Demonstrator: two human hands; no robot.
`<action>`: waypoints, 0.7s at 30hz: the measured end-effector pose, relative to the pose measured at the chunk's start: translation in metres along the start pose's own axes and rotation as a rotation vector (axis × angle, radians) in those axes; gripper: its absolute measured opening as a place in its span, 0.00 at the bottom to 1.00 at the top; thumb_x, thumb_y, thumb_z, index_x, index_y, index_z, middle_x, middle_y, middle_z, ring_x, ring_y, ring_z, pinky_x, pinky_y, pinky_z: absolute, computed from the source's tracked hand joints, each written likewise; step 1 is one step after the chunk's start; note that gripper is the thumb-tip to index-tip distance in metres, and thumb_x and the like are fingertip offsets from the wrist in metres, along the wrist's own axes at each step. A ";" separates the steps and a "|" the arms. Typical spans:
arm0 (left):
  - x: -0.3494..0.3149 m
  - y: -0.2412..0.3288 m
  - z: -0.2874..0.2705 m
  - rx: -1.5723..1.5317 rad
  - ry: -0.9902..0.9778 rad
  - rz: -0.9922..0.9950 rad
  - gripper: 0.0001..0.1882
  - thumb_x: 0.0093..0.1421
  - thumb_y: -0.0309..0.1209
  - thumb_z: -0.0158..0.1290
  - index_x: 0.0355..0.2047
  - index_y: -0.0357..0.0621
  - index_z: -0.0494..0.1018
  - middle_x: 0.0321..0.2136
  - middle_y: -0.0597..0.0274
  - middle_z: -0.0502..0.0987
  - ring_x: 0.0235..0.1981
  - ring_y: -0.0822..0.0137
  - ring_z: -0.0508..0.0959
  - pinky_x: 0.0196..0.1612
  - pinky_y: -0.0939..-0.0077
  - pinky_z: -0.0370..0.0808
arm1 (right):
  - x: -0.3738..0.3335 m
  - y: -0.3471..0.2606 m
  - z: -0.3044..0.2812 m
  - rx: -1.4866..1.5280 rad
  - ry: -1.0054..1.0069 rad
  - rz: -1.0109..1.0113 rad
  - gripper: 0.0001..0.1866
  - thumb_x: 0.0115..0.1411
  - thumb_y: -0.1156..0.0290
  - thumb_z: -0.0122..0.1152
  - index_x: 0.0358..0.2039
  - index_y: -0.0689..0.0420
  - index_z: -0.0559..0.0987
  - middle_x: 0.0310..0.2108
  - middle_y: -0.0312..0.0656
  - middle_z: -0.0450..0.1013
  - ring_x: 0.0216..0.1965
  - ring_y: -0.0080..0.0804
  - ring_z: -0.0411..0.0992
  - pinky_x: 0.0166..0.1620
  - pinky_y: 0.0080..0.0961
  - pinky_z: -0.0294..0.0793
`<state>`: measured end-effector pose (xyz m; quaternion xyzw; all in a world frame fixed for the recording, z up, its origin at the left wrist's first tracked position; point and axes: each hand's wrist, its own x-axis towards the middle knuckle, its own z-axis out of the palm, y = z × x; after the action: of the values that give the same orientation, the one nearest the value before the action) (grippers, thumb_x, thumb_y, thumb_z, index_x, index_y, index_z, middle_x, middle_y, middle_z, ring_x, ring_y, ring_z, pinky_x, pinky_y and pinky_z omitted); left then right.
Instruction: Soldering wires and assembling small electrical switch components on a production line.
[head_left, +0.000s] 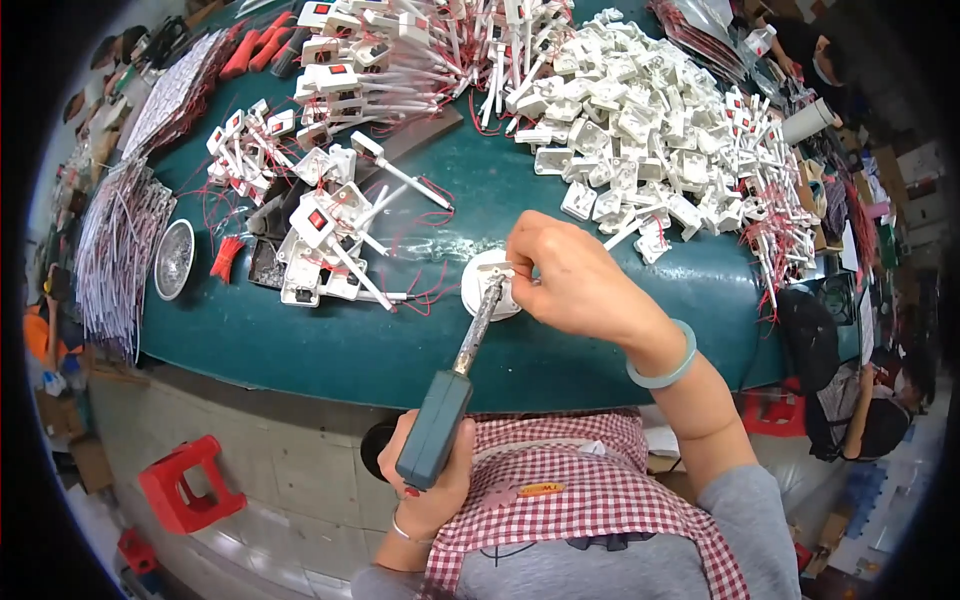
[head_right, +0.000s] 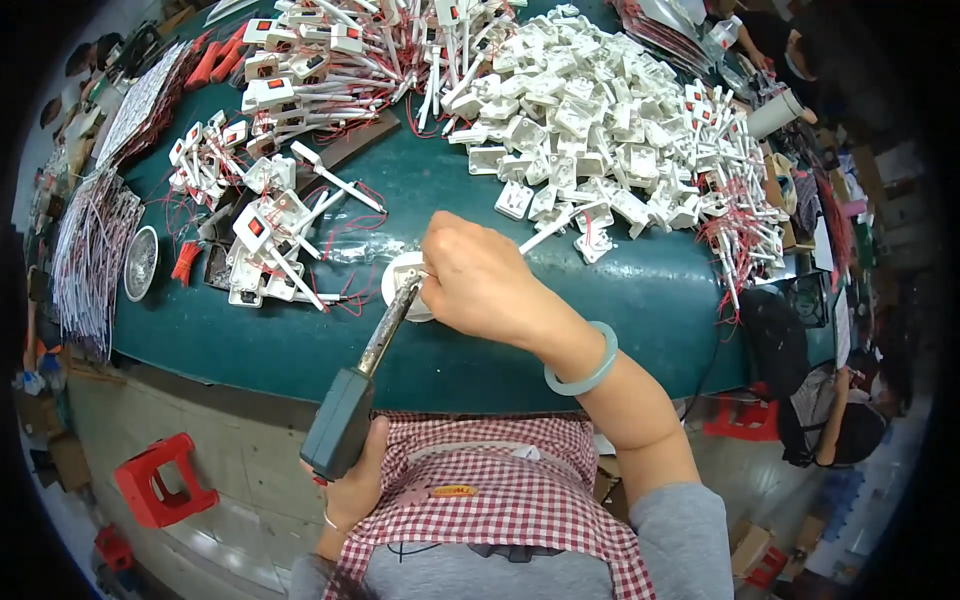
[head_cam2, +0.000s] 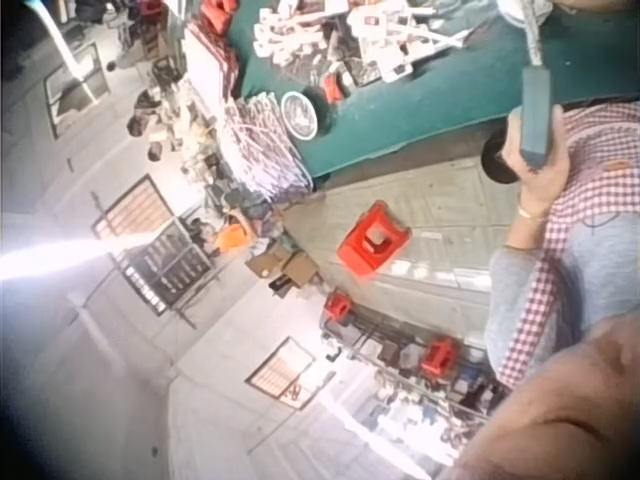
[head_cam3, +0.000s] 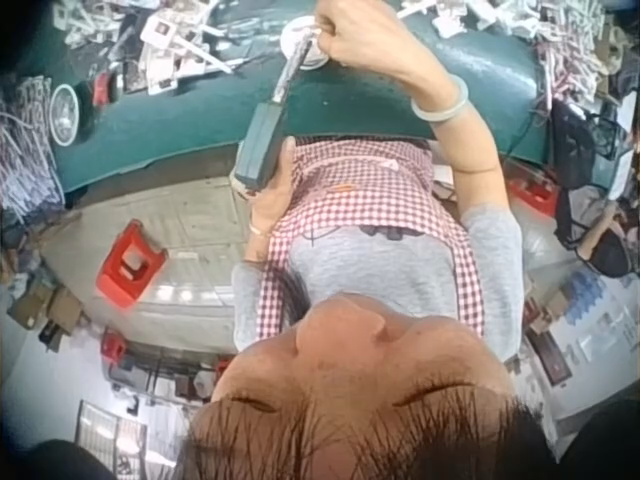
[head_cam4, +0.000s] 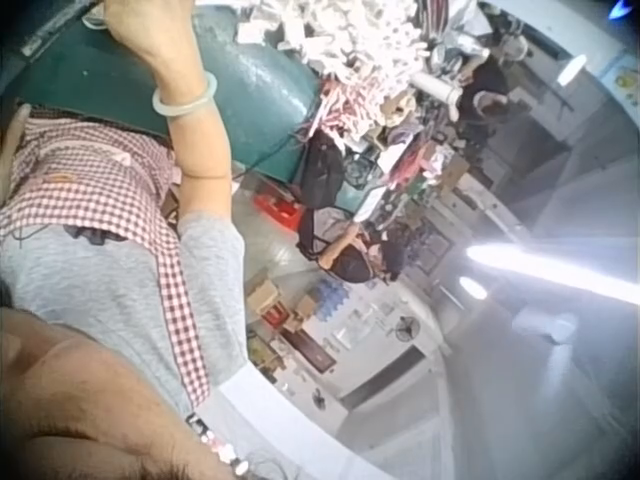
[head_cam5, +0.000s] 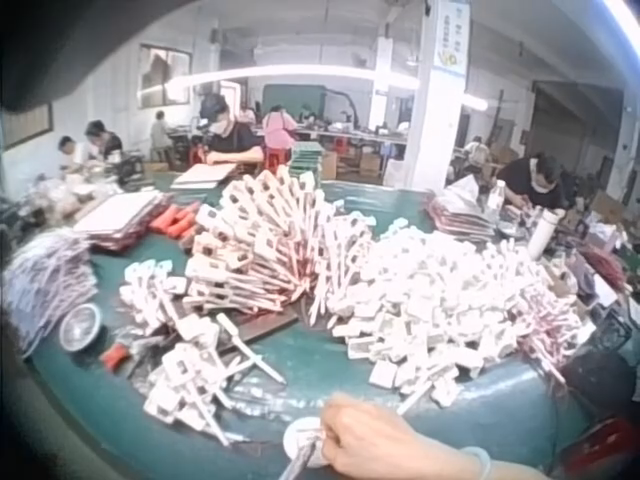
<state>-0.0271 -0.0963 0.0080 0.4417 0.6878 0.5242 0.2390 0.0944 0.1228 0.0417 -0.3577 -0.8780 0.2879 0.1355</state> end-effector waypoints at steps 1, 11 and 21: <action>0.000 0.000 -0.001 -0.001 0.001 0.000 0.09 0.51 0.20 0.62 0.33 0.32 0.76 0.27 0.56 0.78 0.24 0.67 0.78 0.28 0.78 0.73 | 0.000 0.000 0.000 -0.006 0.000 0.003 0.04 0.48 0.78 0.56 0.23 0.66 0.73 0.29 0.48 0.70 0.31 0.47 0.71 0.36 0.37 0.71; -0.019 -0.021 -0.007 -0.009 0.047 -0.027 0.10 0.52 0.24 0.62 0.34 0.35 0.76 0.26 0.57 0.76 0.23 0.64 0.76 0.26 0.74 0.72 | 0.000 0.001 0.000 -0.012 -0.001 -0.001 0.04 0.48 0.78 0.56 0.22 0.66 0.73 0.29 0.48 0.71 0.31 0.48 0.72 0.36 0.37 0.71; -0.019 -0.023 -0.006 0.178 0.059 0.069 0.19 0.60 0.24 0.57 0.51 0.33 0.70 0.43 0.60 0.74 0.33 0.75 0.73 0.34 0.79 0.72 | 0.000 0.000 0.000 0.008 0.002 0.018 0.04 0.47 0.79 0.57 0.20 0.67 0.73 0.31 0.48 0.72 0.32 0.46 0.73 0.37 0.36 0.72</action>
<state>-0.0305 -0.1170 -0.0145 0.4689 0.7229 0.4816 0.1601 0.0944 0.1233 0.0414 -0.3652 -0.8735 0.2922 0.1351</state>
